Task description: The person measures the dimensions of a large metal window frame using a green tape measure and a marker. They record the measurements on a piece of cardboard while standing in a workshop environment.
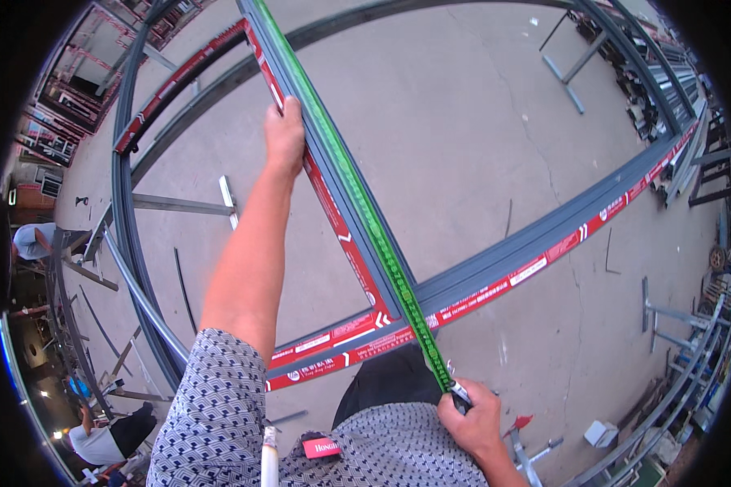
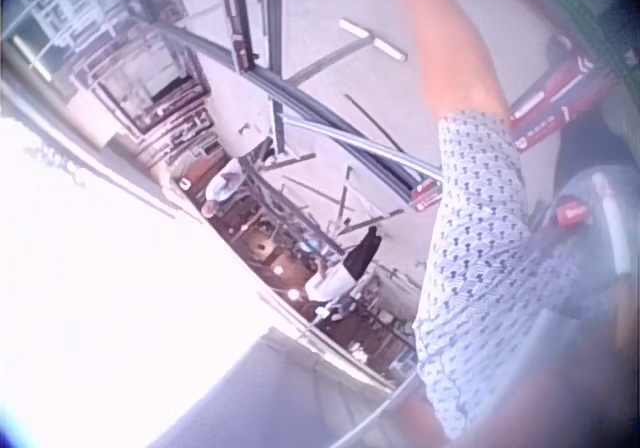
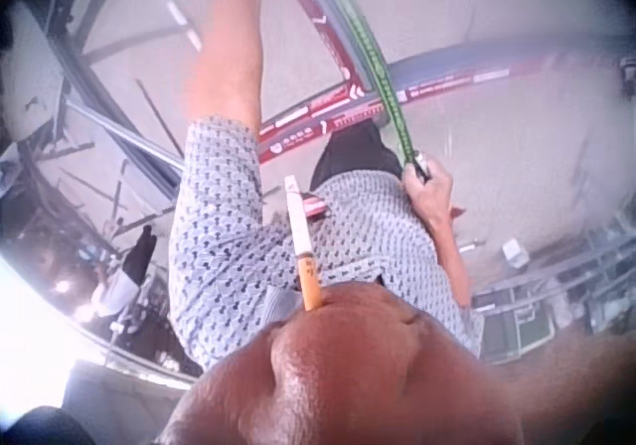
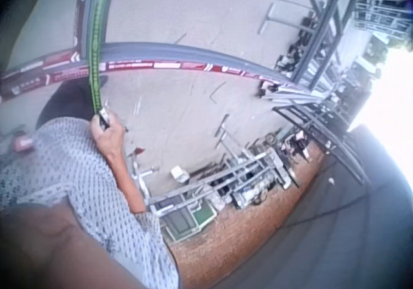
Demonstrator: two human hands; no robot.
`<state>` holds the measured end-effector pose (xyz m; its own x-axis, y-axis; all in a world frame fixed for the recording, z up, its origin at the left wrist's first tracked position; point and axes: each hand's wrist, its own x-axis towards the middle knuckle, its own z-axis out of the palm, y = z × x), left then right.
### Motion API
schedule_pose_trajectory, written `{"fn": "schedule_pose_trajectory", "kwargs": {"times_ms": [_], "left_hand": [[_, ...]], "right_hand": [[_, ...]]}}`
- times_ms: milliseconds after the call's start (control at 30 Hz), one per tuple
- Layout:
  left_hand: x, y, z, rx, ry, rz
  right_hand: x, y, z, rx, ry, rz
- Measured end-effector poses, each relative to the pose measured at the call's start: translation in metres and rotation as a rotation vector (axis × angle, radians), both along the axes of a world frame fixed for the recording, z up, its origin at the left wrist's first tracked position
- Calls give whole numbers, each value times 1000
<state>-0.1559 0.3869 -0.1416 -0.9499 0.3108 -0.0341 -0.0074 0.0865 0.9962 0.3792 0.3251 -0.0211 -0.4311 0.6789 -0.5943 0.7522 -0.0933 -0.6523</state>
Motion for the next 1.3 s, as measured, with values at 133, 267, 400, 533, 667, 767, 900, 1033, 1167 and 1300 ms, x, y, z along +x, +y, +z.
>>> {"fn": "schedule_pose_trajectory", "kwargs": {"times_ms": [133,267,400,533,667,767,900,1033,1167,1300], "left_hand": [[-11,-11,-9,88,5,-29],[-6,-7,4,42,55,22],[10,-1,16,-83,143,-19],[-9,-6,-6,28,54,-89],[-48,-19,-32,51,10,-146],[-43,-12,-29,111,-11,-223],[-44,-11,-26,172,-40,-183],[-37,-7,-17,137,-75,-144],[-41,-7,-20,148,-89,-132],[-58,-7,-27,152,-110,-159]], "right_hand": [[-9,7,9,-39,20,7],[-6,6,5,3,20,-23],[-10,10,8,44,-33,46],[-14,8,8,27,-47,10],[-24,5,9,30,-10,-19],[-20,3,4,56,6,-10],[-23,4,6,102,25,12],[-19,4,2,202,76,59],[-20,3,4,256,81,109],[-19,1,2,286,91,131]]}}
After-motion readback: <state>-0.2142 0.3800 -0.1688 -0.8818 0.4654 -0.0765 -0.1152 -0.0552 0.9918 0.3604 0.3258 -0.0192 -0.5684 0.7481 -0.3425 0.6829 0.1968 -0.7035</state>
